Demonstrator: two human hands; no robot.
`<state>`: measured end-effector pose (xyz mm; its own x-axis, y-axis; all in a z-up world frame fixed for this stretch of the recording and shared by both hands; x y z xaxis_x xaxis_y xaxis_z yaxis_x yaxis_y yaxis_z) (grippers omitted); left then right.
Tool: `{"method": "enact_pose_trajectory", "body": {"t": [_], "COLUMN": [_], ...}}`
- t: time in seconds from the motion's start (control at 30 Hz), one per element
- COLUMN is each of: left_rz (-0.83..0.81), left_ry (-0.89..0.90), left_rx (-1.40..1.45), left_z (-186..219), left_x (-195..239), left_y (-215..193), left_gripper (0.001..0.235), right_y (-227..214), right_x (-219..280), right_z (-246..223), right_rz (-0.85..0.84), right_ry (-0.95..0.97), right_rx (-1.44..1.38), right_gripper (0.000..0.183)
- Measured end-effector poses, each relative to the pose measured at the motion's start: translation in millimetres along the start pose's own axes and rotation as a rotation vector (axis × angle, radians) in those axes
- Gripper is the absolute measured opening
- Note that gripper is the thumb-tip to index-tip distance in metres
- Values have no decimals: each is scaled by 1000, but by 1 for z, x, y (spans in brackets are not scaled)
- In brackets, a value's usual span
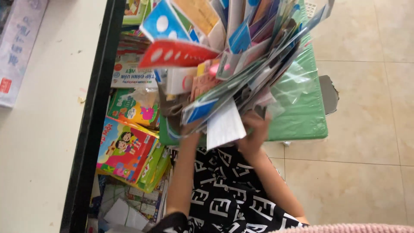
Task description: The recorder picks up and organizes various rulers and stationery items from a workspace into a box.
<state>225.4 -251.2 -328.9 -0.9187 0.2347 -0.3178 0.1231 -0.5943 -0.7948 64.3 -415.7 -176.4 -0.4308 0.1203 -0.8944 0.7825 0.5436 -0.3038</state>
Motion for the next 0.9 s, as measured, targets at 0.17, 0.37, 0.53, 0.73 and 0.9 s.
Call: {"method": "enact_pose_trajectory", "body": {"t": [0.17,0.37,0.53,0.73,0.9], "left_rz": [25,73,117,99,208], "left_ry": [-9,-45,-66,-422,-96], "left_rx": [32,64,87,751,118], "left_z": [18,37,45,41,-50], "left_x": [19,58,70,-15,-66], "left_y": [29,57,56,1,64], "left_gripper": [65,57,52,39,45], "right_y": [-17,6,17,31,62], "right_x": [-81,-80,-72,-85,-93], "right_z": [36,57,43,20,-3], "right_rz": [161,181,237,116,-1], "right_ry": [-12,-232,-148,-63,4], "right_rx": [-72,-122,-161,-59,110], "right_gripper": [20,37,27,9,22]}}
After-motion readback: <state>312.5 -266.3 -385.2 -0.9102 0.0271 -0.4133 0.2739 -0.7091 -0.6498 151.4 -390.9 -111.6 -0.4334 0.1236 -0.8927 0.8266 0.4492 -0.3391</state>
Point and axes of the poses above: each hand's wrist, its own x-axis away from the middle knuckle, its own y-axis out of the palm, z = x × y, the point moved 5 cm from there along -x, towards the middle knuckle, and after that the axes turned 15 degrees about -y, right-handed, at the moved point
